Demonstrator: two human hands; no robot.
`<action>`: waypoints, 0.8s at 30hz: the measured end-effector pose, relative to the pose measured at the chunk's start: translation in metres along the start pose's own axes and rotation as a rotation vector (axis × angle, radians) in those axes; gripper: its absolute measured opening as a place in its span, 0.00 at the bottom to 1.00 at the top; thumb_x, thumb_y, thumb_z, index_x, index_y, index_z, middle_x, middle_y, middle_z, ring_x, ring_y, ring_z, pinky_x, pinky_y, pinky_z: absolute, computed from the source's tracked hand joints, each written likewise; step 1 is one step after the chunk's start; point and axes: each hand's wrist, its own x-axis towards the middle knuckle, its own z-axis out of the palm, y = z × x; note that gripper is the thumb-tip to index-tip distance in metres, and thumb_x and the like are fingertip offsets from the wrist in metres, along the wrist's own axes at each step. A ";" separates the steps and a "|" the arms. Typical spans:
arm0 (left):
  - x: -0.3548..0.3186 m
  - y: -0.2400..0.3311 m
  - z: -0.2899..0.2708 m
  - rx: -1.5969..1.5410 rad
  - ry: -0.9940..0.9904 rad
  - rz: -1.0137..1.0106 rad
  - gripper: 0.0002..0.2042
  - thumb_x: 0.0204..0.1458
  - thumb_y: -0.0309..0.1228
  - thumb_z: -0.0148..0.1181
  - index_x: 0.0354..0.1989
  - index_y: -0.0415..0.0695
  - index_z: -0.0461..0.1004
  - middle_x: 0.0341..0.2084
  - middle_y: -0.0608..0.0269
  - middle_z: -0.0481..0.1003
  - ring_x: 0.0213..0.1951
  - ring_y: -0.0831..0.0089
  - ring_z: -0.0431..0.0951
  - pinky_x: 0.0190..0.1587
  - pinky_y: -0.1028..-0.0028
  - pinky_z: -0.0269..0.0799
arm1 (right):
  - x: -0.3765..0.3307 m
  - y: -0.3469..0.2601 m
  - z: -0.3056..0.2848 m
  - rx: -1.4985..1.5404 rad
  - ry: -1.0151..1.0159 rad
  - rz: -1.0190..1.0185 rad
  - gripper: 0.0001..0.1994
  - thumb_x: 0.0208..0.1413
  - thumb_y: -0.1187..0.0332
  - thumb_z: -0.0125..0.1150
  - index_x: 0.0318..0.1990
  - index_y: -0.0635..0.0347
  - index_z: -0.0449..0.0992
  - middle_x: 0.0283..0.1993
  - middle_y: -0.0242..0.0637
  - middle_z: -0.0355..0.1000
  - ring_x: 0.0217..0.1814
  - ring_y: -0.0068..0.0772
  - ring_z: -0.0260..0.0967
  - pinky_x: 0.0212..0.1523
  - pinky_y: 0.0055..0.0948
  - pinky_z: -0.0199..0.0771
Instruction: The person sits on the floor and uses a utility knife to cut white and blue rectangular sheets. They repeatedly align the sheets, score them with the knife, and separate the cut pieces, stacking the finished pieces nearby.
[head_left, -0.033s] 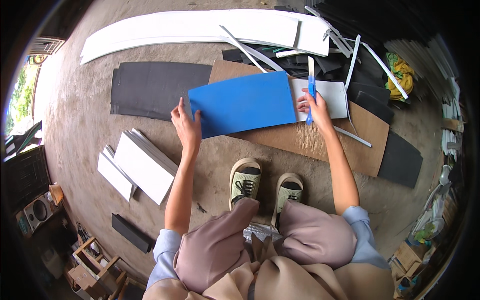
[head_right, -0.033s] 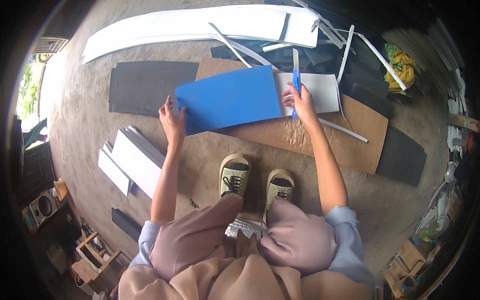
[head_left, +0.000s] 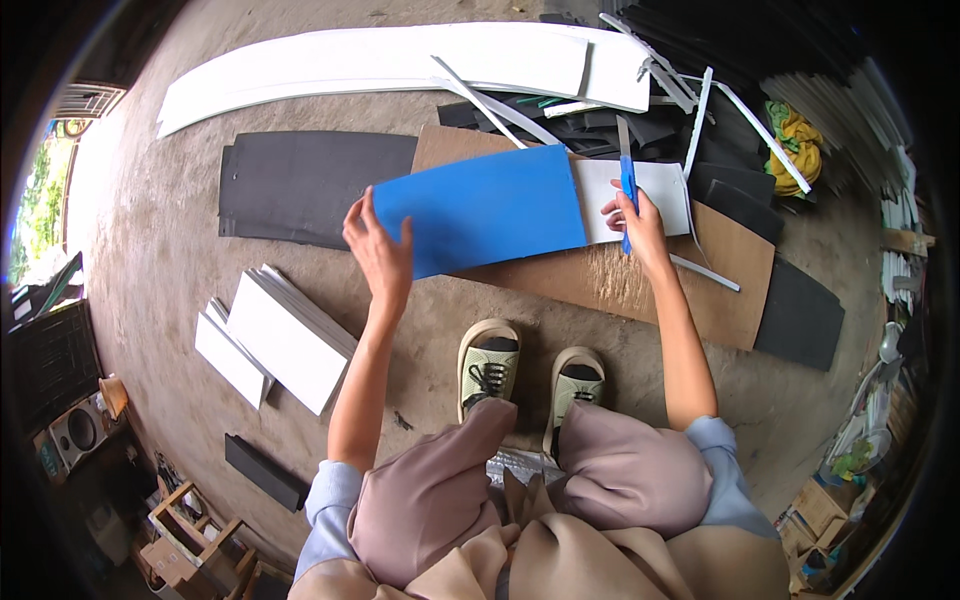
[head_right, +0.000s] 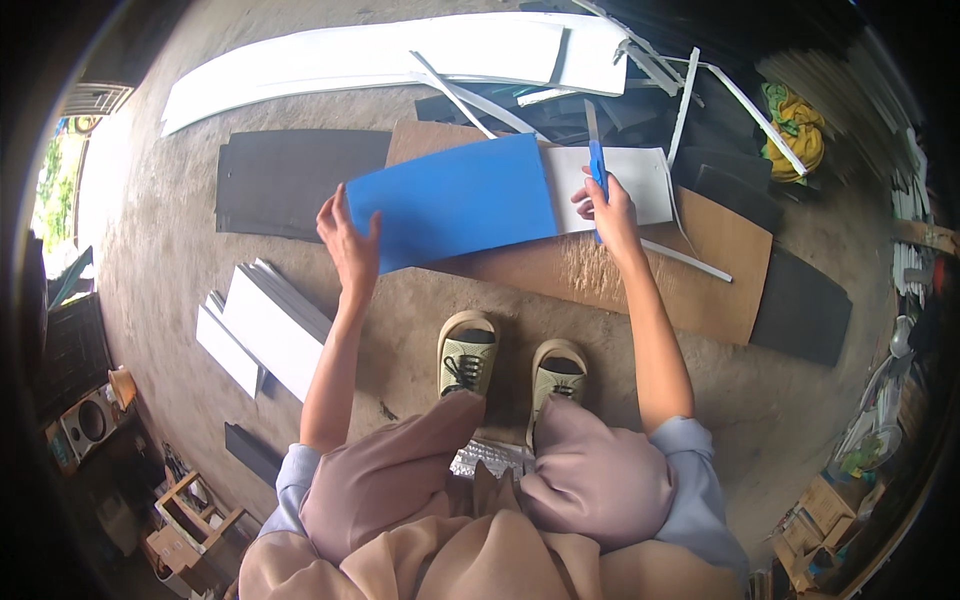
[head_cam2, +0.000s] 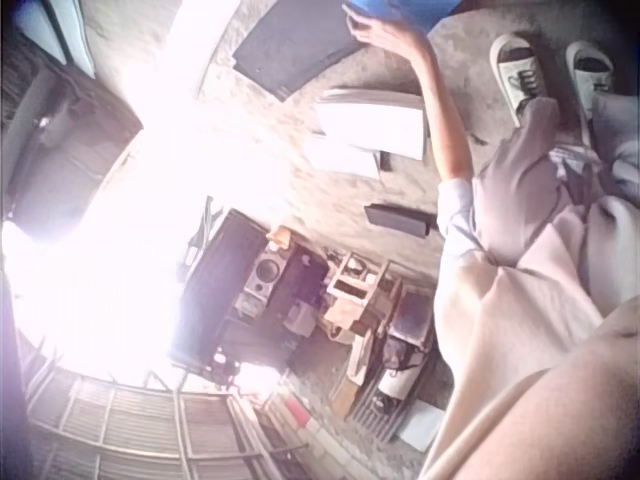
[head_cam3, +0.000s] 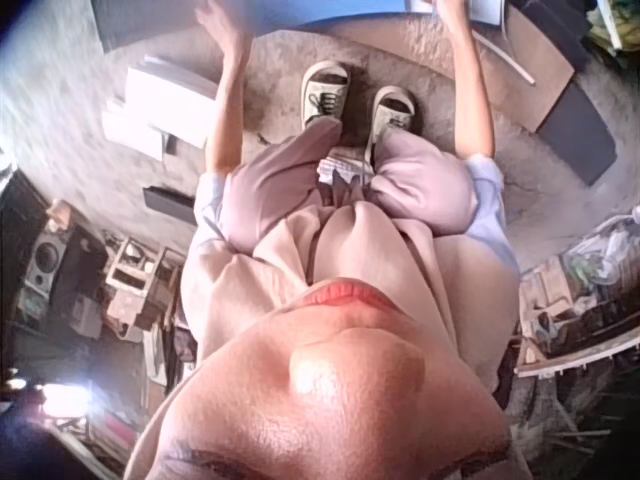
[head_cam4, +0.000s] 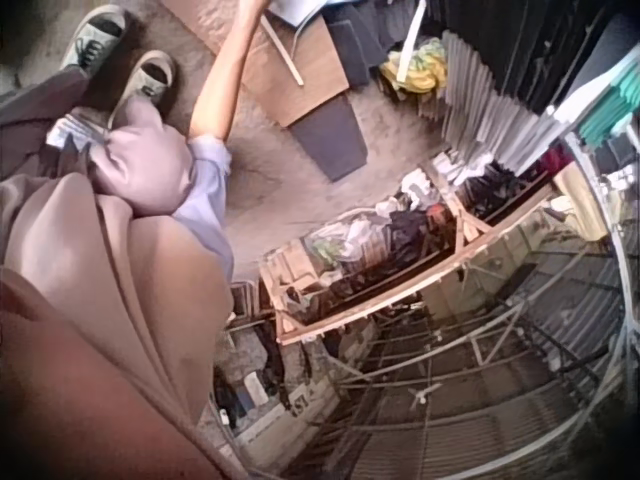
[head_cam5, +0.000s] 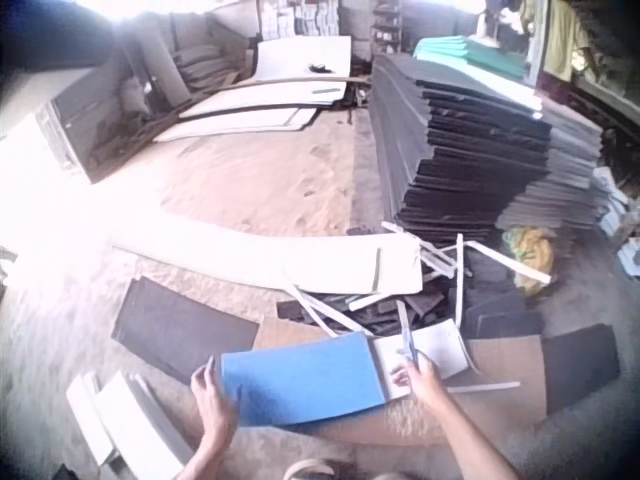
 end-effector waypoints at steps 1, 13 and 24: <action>0.001 0.023 0.001 -0.030 -0.008 0.167 0.30 0.40 0.29 0.62 0.55 0.43 0.58 0.49 0.53 0.58 0.54 0.57 0.57 0.53 0.61 0.57 | -0.006 -0.002 -0.009 -0.083 0.021 -0.031 0.11 0.59 0.63 0.43 0.40 0.60 0.67 0.25 0.28 0.65 0.22 0.14 0.60 0.25 0.15 0.64; -0.012 0.109 0.075 0.164 -0.524 0.761 0.53 0.32 0.56 0.61 0.61 0.36 0.40 0.62 0.51 0.39 0.64 0.57 0.33 0.59 0.47 0.28 | -0.011 -0.003 -0.007 -0.006 0.145 0.172 0.27 0.52 0.44 0.47 0.13 0.59 0.63 0.07 0.26 0.56 0.07 0.18 0.55 0.10 0.19 0.54; -0.015 0.109 0.080 0.217 -0.457 0.796 0.51 0.35 0.60 0.55 0.60 0.34 0.43 0.61 0.51 0.42 0.64 0.55 0.35 0.60 0.49 0.29 | -0.010 0.003 0.002 -0.182 0.061 0.141 0.27 0.53 0.48 0.47 0.12 0.61 0.66 0.05 0.29 0.56 0.07 0.21 0.57 0.10 0.22 0.55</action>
